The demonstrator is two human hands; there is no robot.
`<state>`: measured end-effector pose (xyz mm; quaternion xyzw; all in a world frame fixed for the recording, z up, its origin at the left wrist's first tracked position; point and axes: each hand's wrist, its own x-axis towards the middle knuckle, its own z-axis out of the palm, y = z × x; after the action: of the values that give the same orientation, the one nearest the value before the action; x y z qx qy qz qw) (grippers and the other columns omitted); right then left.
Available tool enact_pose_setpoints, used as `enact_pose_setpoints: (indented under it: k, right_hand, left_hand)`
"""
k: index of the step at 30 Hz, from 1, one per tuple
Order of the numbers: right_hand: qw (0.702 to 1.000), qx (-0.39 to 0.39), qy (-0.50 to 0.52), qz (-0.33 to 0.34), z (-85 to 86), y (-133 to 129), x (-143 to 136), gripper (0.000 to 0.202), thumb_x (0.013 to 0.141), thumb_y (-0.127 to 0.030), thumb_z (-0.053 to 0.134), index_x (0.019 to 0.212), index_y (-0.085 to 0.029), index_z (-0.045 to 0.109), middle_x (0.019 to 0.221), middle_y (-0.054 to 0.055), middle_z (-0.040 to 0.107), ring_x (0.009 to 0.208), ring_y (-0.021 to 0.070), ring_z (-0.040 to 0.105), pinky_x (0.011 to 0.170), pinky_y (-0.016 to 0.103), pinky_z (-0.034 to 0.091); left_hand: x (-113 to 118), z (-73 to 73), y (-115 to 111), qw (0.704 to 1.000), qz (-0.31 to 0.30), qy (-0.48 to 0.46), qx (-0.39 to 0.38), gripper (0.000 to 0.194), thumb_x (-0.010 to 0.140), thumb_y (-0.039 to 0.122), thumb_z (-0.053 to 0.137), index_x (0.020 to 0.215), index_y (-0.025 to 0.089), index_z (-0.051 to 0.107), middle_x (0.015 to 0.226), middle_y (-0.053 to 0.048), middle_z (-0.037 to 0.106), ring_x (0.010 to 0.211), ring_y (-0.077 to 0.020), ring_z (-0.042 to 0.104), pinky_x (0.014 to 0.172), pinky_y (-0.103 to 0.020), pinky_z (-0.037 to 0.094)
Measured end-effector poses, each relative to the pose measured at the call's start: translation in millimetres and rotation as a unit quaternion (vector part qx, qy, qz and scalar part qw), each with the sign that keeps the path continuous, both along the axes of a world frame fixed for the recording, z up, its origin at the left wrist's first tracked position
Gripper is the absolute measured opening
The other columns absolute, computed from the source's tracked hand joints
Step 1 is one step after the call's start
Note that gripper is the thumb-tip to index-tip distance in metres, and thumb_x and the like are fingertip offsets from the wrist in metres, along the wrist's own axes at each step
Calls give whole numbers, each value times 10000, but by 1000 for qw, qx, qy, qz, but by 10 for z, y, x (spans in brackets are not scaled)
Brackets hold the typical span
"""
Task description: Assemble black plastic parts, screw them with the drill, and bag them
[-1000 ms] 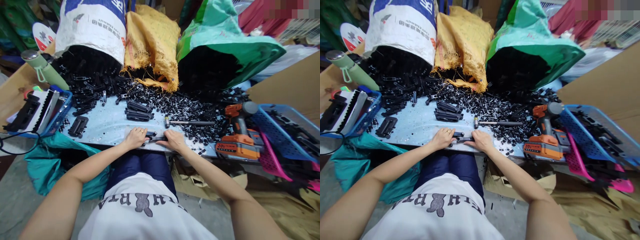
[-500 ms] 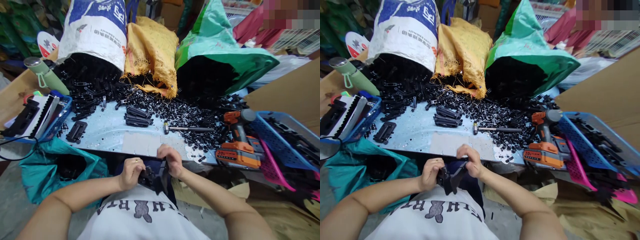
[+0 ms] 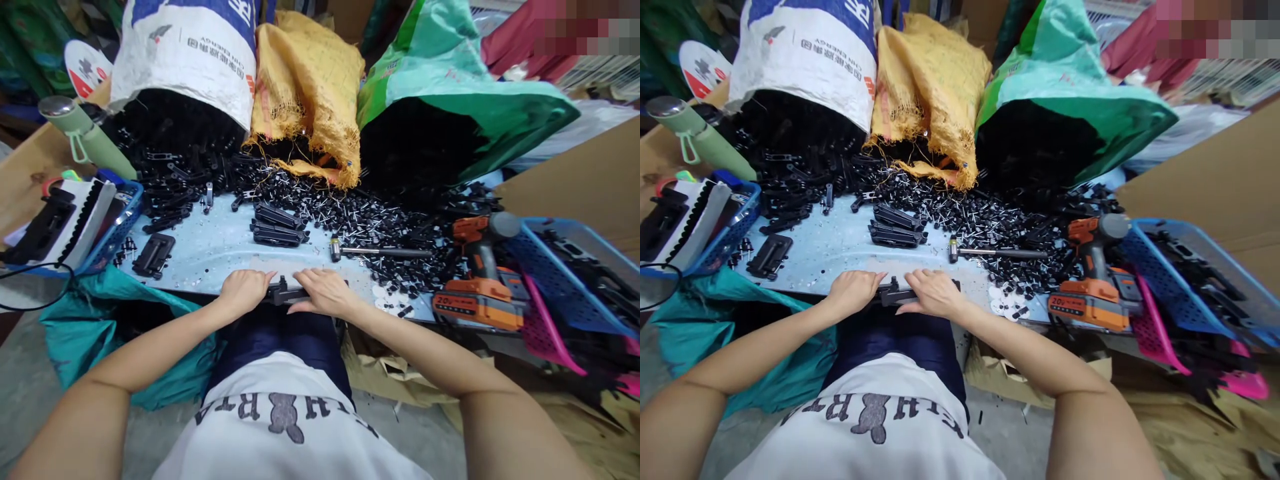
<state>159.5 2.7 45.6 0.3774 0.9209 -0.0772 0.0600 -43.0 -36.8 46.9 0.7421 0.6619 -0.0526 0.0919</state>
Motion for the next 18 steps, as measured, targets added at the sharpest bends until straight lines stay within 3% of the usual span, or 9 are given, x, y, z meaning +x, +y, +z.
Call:
enact_pose_setpoints:
  k: [2, 7, 13, 16, 18]
  right_hand:
    - [995, 71, 33, 65, -18, 14, -55, 852, 657, -799, 173, 1213, -205, 426, 1081, 80, 507, 955, 116, 449, 758, 200, 230]
    - [979, 93, 61, 171, -96, 119, -120, 604, 784, -636, 238, 1029, -148, 495, 965, 70, 494, 876, 68, 375, 805, 236, 200]
    - [966, 120, 137, 185, -53, 203, -17, 631, 739, -679, 314, 997, -148, 538, 907, 51, 520, 813, 39, 354, 742, 201, 165]
    - [967, 118, 160, 159, 62, 212, 188, 628, 693, -696, 374, 737, -96, 556, 697, 47, 500, 689, 21, 302, 678, 196, 114]
    - [949, 97, 237, 186, 136, 147, 286, 589, 712, -645, 408, 574, -77, 486, 561, 42, 430, 630, 20, 252, 657, 191, 112]
  left_hand:
    - [20, -17, 10, 1000, -5, -5, 7, 648, 937, 466, 125, 877, 129, 675, 849, -111, 648, 837, -300, 620, 707, -408, 465]
    - [45, 7, -2, 999, -34, -21, -7, 648, 939, 461, 117, 874, 136, 674, 861, -103, 649, 849, -279, 622, 718, -381, 456]
    - [-58, -69, 42, 998, -29, -44, 45, 618, 936, 485, 148, 798, 163, 657, 830, -68, 649, 812, -237, 622, 661, -318, 407]
    - [-165, -80, 15, 980, -98, -83, 154, 567, 928, 488, 225, 702, 146, 618, 709, -55, 622, 698, -187, 599, 570, -268, 334]
    - [-181, -48, -67, 940, -196, -147, 236, 522, 916, 473, 302, 631, 123, 564, 598, -48, 565, 585, -141, 541, 521, -250, 280]
